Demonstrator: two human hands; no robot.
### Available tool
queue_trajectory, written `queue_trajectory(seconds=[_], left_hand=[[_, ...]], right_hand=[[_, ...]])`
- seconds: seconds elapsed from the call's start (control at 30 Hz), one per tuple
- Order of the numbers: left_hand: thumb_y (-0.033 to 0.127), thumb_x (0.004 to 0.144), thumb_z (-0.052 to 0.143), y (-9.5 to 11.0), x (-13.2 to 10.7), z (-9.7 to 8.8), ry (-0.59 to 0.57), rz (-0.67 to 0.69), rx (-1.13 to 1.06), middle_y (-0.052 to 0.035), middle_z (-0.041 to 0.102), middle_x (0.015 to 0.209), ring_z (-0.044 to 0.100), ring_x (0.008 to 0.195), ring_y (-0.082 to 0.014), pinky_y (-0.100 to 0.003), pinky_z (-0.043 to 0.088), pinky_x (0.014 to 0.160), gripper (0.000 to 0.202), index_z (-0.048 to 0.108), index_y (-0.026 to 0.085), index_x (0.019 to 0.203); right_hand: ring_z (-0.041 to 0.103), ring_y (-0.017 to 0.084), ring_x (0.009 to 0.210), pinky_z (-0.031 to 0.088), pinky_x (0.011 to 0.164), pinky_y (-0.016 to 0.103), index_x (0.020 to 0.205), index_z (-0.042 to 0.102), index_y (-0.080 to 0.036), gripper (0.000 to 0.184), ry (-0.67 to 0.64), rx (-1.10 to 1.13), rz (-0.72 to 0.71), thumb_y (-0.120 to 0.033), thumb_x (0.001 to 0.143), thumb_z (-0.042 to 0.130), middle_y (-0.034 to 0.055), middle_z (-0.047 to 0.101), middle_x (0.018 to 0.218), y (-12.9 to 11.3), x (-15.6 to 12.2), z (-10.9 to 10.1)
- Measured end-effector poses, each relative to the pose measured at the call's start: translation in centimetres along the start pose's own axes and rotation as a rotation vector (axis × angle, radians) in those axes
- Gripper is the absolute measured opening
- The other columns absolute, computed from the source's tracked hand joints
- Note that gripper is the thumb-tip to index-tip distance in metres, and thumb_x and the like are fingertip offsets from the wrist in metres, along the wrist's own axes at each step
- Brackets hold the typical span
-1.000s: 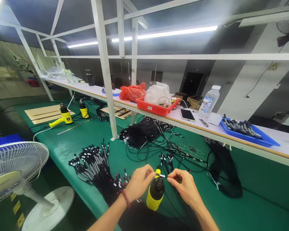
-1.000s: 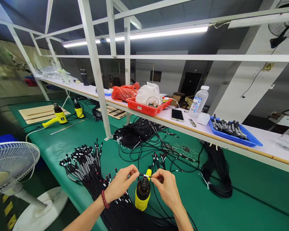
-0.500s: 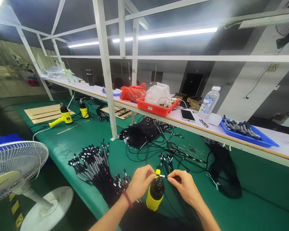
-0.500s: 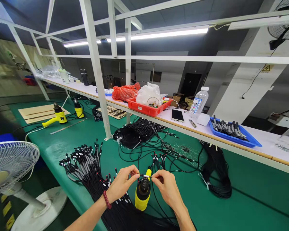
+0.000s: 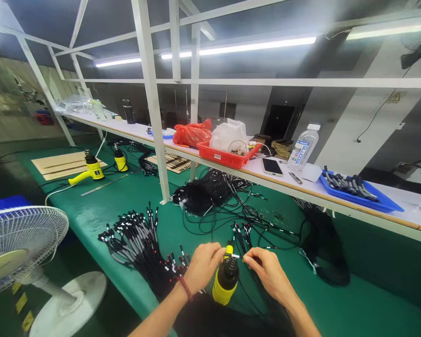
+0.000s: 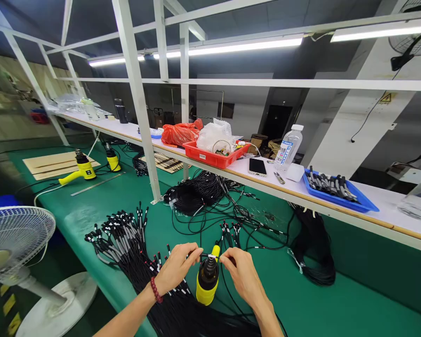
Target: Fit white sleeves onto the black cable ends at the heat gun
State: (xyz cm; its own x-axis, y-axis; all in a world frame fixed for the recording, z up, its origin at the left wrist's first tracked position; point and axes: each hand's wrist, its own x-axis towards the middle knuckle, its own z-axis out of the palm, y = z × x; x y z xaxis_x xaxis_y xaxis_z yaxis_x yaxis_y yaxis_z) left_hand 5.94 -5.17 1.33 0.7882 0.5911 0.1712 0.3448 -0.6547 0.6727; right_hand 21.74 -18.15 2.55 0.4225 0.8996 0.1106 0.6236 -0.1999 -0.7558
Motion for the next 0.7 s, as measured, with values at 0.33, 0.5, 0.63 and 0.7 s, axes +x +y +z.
queue_trajectory(seconds=[0.33,0.5,0.63,0.7], left_hand=[[0.035,0.099,0.03,0.47,0.04,-0.54,-0.062,0.022,-0.059,0.003,0.057,0.063,0.052,0.066,-0.0153,-0.026,0.034,0.067,0.043,0.054,0.02,0.066],[0.036,0.097,0.034,0.25,0.11,-0.27,-0.04,-0.003,-0.092,0.0028,0.055,0.062,0.051,0.065,-0.0153,-0.025,0.034,0.064,0.041,0.052,0.019,0.064],[0.037,0.095,0.038,-0.07,0.03,-0.21,-0.021,-0.006,-0.14,0.001,0.059,0.071,0.052,0.072,-0.0168,-0.025,0.035,0.065,0.034,0.055,0.019,0.071],[0.036,0.093,0.041,-0.03,-0.01,-0.24,0.0,-0.004,-0.17,0.0001,0.06,0.076,0.052,0.075,-0.0175,-0.025,0.036,0.066,0.028,0.056,0.019,0.076]], right_hand=[[0.056,0.016,0.064,0.04,0.059,0.024,0.072,0.063,-0.02,0.016,0.039,0.088,-0.008,-0.025,0.084,0.053,-0.0001,0.062,0.07,-0.13,-0.16,0.32],[0.058,0.018,0.071,0.041,0.062,0.026,0.08,0.067,-0.02,0.022,-0.012,0.022,-0.042,-0.03,0.088,0.049,0.002,0.065,0.077,0.32,-0.5,-0.01],[0.057,0.018,0.069,0.04,0.061,0.027,0.077,0.066,-0.02,0.024,-0.015,0.005,-0.041,-0.03,0.088,0.048,0.0021,0.065,0.075,0.54,-0.36,0.02],[0.057,0.017,0.068,0.04,0.06,0.026,0.076,0.065,-0.02,0.019,0.017,0.005,-0.036,-0.028,0.086,0.051,0.0017,0.064,0.074,0.5,-0.19,0.26]])
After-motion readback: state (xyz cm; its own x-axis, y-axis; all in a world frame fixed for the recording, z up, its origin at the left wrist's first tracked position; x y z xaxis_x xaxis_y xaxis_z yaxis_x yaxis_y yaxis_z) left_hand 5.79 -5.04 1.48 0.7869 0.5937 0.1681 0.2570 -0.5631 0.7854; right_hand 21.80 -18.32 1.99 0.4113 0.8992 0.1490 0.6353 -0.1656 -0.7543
